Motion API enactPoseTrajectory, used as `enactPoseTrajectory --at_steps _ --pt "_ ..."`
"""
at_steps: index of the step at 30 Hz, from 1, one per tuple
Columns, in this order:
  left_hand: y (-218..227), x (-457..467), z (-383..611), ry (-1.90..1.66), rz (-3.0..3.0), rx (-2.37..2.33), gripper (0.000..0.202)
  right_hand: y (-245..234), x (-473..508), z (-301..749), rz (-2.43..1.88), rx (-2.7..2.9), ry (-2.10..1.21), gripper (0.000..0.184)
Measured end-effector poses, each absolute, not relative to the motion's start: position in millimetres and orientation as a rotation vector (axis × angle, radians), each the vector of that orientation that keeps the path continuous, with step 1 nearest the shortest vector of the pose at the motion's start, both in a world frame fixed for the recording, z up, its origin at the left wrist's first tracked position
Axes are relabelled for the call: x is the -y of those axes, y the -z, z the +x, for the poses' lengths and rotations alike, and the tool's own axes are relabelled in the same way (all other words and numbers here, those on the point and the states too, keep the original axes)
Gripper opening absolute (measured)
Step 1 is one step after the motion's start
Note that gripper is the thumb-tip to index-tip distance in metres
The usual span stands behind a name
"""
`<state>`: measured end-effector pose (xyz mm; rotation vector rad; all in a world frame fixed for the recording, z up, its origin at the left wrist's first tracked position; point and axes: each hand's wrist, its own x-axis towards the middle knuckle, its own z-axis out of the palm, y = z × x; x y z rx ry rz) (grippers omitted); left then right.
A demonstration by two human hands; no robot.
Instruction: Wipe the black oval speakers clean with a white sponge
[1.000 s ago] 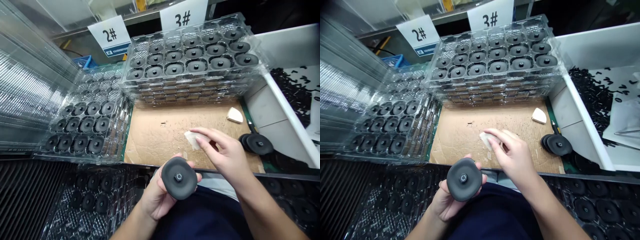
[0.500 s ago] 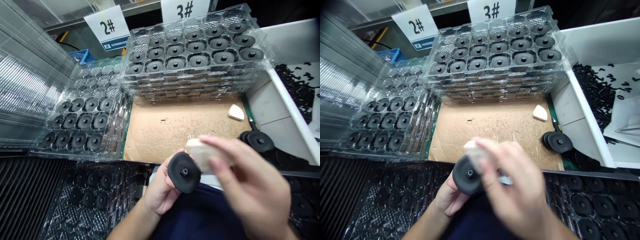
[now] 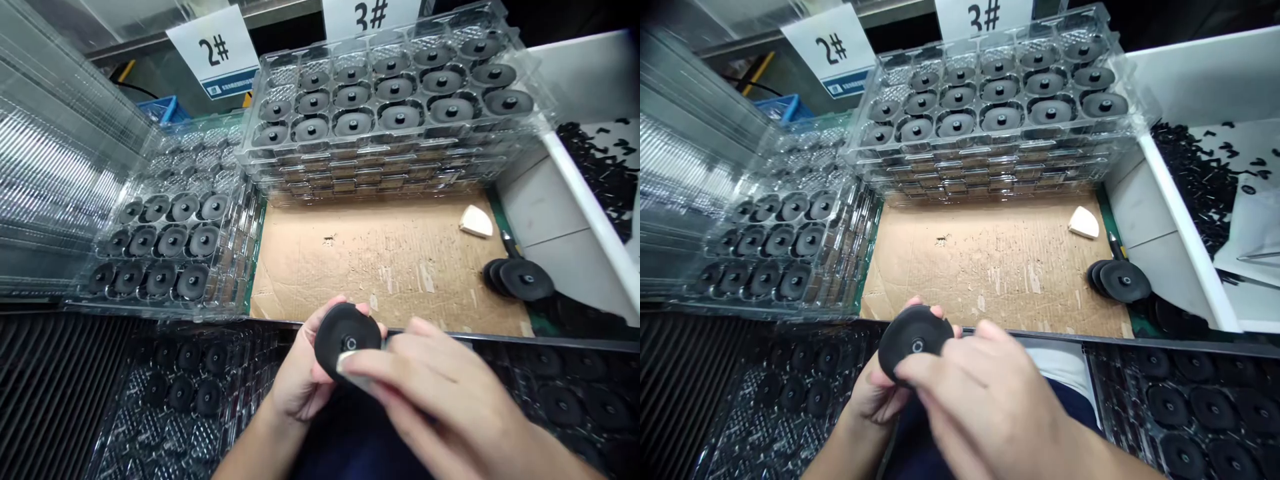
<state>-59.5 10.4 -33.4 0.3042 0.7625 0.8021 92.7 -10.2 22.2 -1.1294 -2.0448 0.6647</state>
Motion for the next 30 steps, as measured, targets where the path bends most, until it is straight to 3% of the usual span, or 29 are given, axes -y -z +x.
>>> enactPoseTrajectory --at_steps 3,6,9,14,21,25,30 --pt "34.4 -9.3 -61.1 -0.827 0.263 -0.674 0.062 -25.1 11.1 103.9 -1.316 2.076 -0.519 0.026" --pt "28.2 -6.5 -60.3 -0.808 0.259 -0.719 0.066 -25.2 -2.8 107.8 -1.238 2.114 -0.376 0.028" --pt "20.6 -5.5 -62.4 -0.794 0.276 -0.68 0.061 -16.6 -14.1 112.8 -1.156 1.982 -0.534 0.03" --pt "23.2 -7.9 -67.9 -0.798 0.222 -0.515 0.058 17.6 3.7 124.4 -1.535 1.472 -0.768 0.021" --pt "26.2 -8.3 -63.9 -0.78 0.199 -0.463 0.053 58.1 29.0 130.3 -1.659 1.446 -1.048 0.023" --pt "23.6 -9.4 -62.5 -0.765 0.214 -0.452 0.05 46.5 20.4 137.8 -1.668 1.415 -0.97 0.023" --pt "23.7 -5.7 -58.9 -0.729 0.201 -0.591 0.058 -2.3 11.4 121.0 -1.431 1.591 -0.621 0.025"
